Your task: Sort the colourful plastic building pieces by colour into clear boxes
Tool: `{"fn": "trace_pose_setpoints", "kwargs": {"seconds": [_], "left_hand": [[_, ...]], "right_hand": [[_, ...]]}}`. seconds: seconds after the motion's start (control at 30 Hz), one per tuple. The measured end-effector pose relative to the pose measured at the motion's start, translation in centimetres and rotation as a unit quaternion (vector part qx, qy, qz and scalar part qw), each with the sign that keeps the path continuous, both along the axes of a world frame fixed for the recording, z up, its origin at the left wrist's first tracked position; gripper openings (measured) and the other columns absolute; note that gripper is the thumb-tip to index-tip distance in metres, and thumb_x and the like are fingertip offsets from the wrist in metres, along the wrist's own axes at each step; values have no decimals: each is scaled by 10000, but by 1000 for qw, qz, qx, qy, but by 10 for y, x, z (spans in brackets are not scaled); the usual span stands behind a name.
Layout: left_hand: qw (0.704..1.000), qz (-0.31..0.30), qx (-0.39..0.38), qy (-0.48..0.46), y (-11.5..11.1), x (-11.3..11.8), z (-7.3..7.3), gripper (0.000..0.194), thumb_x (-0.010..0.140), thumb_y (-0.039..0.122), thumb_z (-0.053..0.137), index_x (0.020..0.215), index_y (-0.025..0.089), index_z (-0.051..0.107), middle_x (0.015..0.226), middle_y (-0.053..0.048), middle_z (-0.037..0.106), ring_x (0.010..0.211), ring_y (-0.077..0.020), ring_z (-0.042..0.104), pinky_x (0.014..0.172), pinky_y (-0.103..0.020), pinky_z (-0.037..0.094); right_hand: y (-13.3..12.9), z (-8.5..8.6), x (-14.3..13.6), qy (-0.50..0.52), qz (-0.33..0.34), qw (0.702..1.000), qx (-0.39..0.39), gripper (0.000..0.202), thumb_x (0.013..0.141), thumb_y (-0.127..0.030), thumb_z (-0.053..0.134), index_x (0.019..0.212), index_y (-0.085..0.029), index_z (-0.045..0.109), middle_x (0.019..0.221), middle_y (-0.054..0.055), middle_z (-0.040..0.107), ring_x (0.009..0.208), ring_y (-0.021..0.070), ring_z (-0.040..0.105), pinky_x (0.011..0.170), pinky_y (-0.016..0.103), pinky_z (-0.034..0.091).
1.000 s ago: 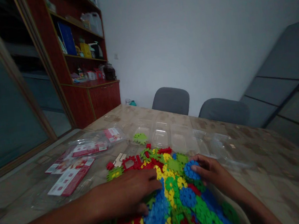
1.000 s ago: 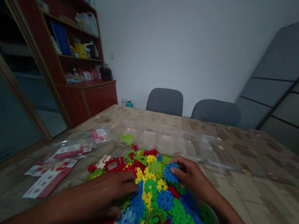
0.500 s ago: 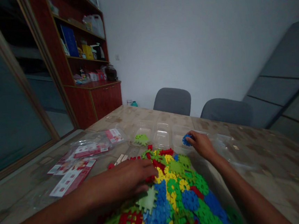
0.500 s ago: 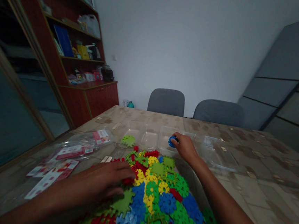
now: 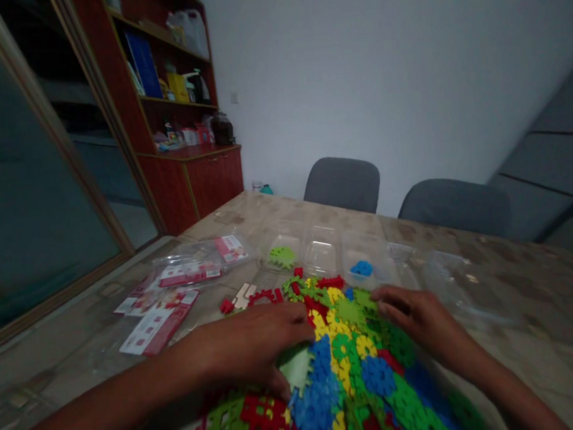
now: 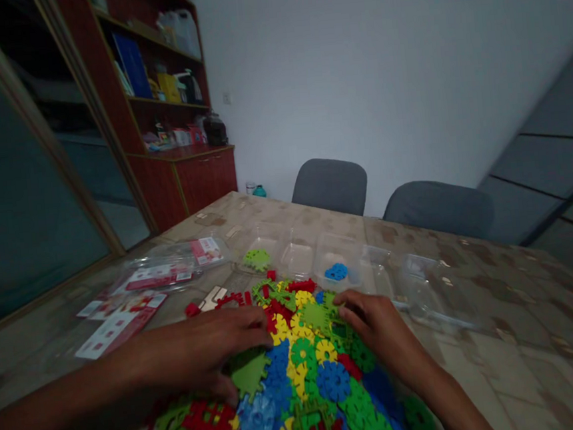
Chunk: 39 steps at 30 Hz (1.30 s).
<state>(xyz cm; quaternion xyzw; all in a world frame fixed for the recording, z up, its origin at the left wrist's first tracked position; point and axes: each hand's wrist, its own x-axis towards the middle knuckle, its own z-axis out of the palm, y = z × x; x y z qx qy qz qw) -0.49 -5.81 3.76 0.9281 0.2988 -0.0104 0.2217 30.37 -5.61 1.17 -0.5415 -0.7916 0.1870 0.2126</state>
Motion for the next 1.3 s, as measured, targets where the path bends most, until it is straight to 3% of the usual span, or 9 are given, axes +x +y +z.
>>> {"fn": "trace_pose_setpoints", "kwargs": {"seconds": [0.17,0.27,0.43,0.57,0.7,0.9,1.03,1.23,1.3], "left_hand": [[1000,8,6,26,-1,3,-6,535,734,236,828,1192,211,554,1289,-89,560,1130,-286,566,938,-380,469],[1000,13,-8,6,2,2,-5,430,761,203,806,1108,231,554,1196,-39,606,1066,-243,584,900,-335,448],[1000,4,5,-29,2,6,3,119,880,161,624,882,218,519,904,18,612,824,-175,572,720,-282,389],[991,-31,42,-120,-10,20,-1,230,732,86,560,814,220,392,852,4,536,785,-176,504,678,-280,370],[990,-37,45,-128,-28,39,-17,284,646,115,533,800,231,324,836,-5,533,775,-188,497,654,-287,383],[995,-56,72,-32,-46,71,-24,217,750,179,562,929,215,446,944,-62,634,825,-230,573,712,-334,481],[994,-78,78,21,-52,90,-22,302,797,242,617,1073,161,525,1066,-134,661,918,-288,616,791,-397,523],[998,-52,31,-33,-53,89,-32,508,762,531,708,1100,180,565,1087,-121,651,954,-325,620,812,-438,524],[998,-54,19,-32,-53,85,-34,551,734,560,741,1096,184,564,1110,-122,641,976,-329,611,830,-441,513]], "right_hand": [[-45,-14,5,0,46,991,-127,268,918,-355,486,903,-186,694,780,38,704,690,199,638,624,271,442],[-51,-23,9,-15,48,990,-130,208,855,-304,581,983,-180,686,877,56,700,763,204,624,678,282,436],[-47,-31,5,-31,42,991,-121,144,788,-243,647,919,-184,642,850,33,653,738,182,572,643,267,391],[-48,-28,-1,-25,39,993,-111,52,822,-200,603,867,-180,622,817,29,642,722,178,563,636,271,371],[-49,-25,-2,-22,37,990,-132,102,779,-141,632,871,-184,623,770,8,634,686,166,538,600,255,345],[-47,-25,-1,-2,24,989,-143,115,755,-113,619,850,-179,611,745,-11,616,683,160,522,590,239,340],[-46,-28,2,8,36,990,-139,87,792,-145,600,872,-169,623,735,-10,625,661,154,518,592,238,348],[-47,-25,3,26,49,989,-134,94,811,-153,602,897,-172,633,703,-33,586,642,137,505,572,226,325],[-47,-24,3,26,46,989,-137,122,793,-121,599,897,-175,633,676,-47,559,625,130,490,562,222,311]]}}
